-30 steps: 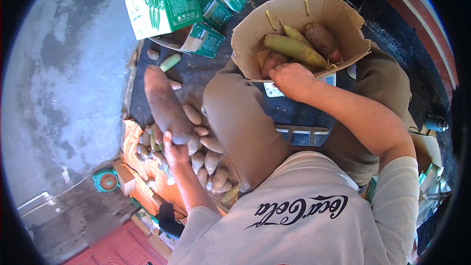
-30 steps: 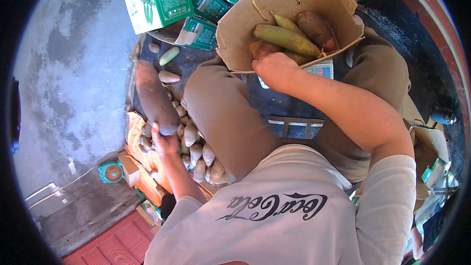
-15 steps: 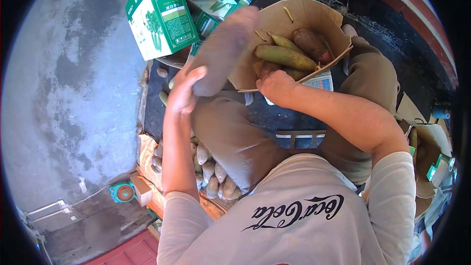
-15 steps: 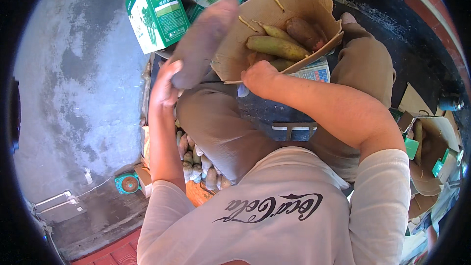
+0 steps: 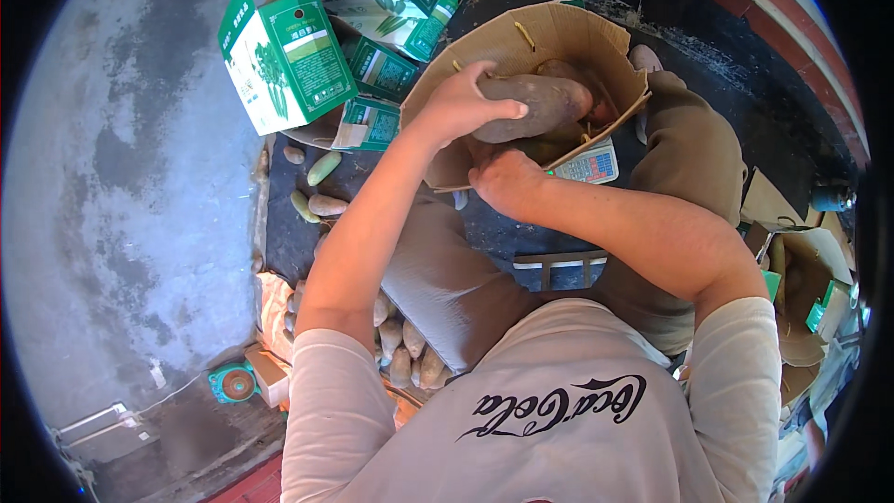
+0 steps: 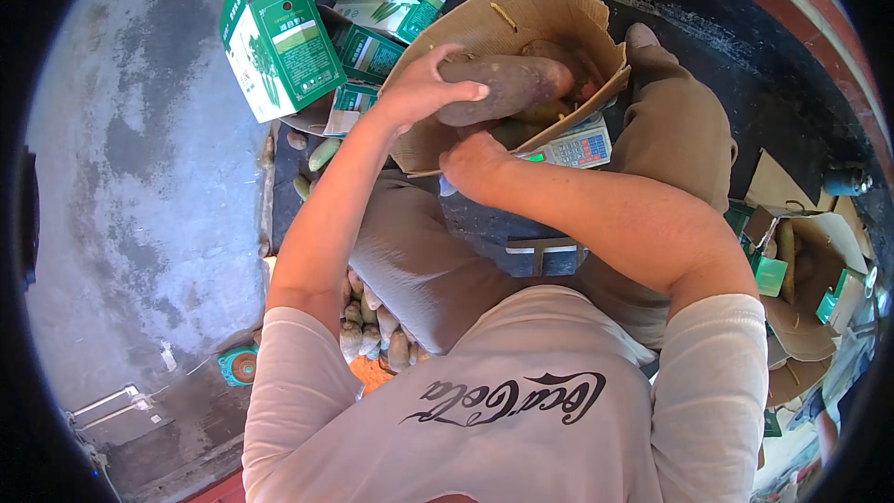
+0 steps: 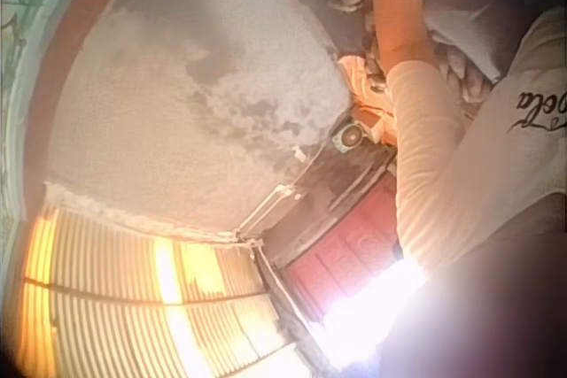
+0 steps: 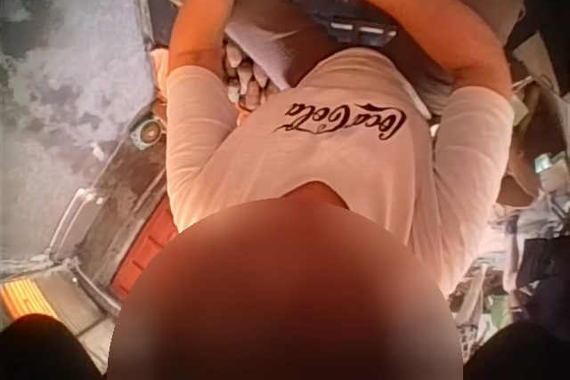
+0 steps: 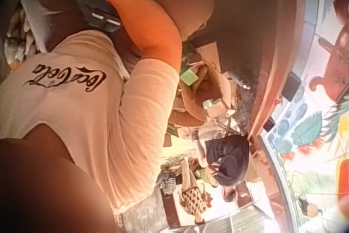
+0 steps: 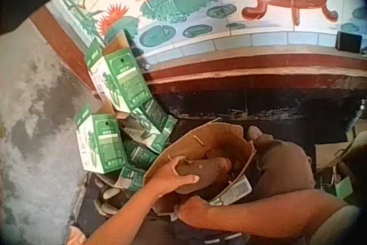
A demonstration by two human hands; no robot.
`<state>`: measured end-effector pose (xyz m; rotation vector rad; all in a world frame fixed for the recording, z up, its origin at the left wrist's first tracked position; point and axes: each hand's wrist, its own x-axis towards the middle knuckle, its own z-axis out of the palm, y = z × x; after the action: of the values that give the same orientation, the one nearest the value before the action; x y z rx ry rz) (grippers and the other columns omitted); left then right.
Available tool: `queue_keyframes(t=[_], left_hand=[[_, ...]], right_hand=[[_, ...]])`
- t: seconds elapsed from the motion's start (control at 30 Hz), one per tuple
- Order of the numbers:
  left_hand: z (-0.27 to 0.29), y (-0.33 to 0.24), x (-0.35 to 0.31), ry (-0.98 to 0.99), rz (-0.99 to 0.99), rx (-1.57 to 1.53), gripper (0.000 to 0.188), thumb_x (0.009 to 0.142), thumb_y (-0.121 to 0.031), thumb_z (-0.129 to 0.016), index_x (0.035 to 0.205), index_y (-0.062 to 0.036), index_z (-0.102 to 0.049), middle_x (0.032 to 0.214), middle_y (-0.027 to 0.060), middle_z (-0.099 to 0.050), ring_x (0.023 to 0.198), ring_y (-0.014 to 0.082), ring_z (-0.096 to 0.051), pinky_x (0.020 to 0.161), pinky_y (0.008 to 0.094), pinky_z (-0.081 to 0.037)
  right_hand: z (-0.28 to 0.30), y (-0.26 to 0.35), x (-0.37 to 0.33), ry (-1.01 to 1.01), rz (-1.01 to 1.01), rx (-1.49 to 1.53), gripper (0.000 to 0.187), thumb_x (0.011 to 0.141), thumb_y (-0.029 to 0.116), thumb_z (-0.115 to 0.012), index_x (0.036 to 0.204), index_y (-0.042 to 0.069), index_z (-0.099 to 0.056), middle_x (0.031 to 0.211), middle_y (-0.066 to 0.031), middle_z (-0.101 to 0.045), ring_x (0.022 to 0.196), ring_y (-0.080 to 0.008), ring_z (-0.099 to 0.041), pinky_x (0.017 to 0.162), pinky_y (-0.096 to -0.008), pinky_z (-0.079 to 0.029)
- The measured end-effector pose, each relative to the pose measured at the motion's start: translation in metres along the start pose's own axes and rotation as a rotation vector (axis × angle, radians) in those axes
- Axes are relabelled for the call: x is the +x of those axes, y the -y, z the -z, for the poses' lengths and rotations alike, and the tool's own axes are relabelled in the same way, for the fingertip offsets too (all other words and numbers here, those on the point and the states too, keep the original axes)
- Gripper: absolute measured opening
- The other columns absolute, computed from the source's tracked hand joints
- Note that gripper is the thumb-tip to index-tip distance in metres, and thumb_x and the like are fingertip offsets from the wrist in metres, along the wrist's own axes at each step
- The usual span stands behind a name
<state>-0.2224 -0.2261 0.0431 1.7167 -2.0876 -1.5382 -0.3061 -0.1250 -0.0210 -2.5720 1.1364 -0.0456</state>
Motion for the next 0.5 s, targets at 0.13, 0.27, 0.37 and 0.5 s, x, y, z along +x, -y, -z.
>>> queue_keyframes(t=[0.13,0.27,0.37,0.5], left_hand=[[-0.007,0.013,0.019,-0.21,-0.348,0.328,0.093,0.062,-0.031,-0.078,0.137,0.0019,-0.033,0.124,0.0233,-0.052,0.116,0.0348,-0.051,0.097,0.0376,-0.04],[0.003,0.017,0.014,-0.405,-0.546,0.356,0.085,0.068,-0.027,-0.076,0.136,0.0017,-0.034,0.126,0.0234,-0.051,0.117,0.0341,-0.05,0.099,0.0374,-0.039],[0.018,0.026,0.001,-0.357,-0.347,-0.054,0.07,0.073,-0.025,-0.074,0.13,0.0019,-0.044,0.122,0.0207,-0.055,0.113,0.0285,-0.054,0.096,0.0356,-0.041],[0.035,0.017,-0.028,-0.445,-0.293,-0.414,0.039,0.083,-0.022,-0.067,0.113,0.0001,-0.058,0.108,0.0123,-0.063,0.102,0.0197,-0.058,0.09,0.033,-0.043]], right_hand=[[-0.001,0.001,0.002,0.02,0.01,-0.012,0.02,0.075,0.01,-0.06,0.092,0.002,-0.064,0.088,-0.0144,-0.068,0.083,-0.027,-0.067,0.067,-0.0368,-0.053],[-0.006,-0.001,0.002,0.037,0.012,-0.014,0.02,0.074,0.009,-0.06,0.092,0.002,-0.064,0.088,-0.0149,-0.068,0.084,-0.0273,-0.067,0.068,-0.0374,-0.053],[-0.007,-0.001,0.003,0.034,0.02,-0.006,0.019,0.074,0.009,-0.06,0.091,0.002,-0.065,0.089,-0.0151,-0.068,0.084,-0.0277,-0.067,0.069,-0.0374,-0.053],[-0.002,-0.002,0.003,0.01,0.019,-0.029,0.018,0.075,0.009,-0.059,0.091,0.002,-0.064,0.089,-0.0151,-0.067,0.084,-0.028,-0.066,0.069,-0.0369,-0.053]])
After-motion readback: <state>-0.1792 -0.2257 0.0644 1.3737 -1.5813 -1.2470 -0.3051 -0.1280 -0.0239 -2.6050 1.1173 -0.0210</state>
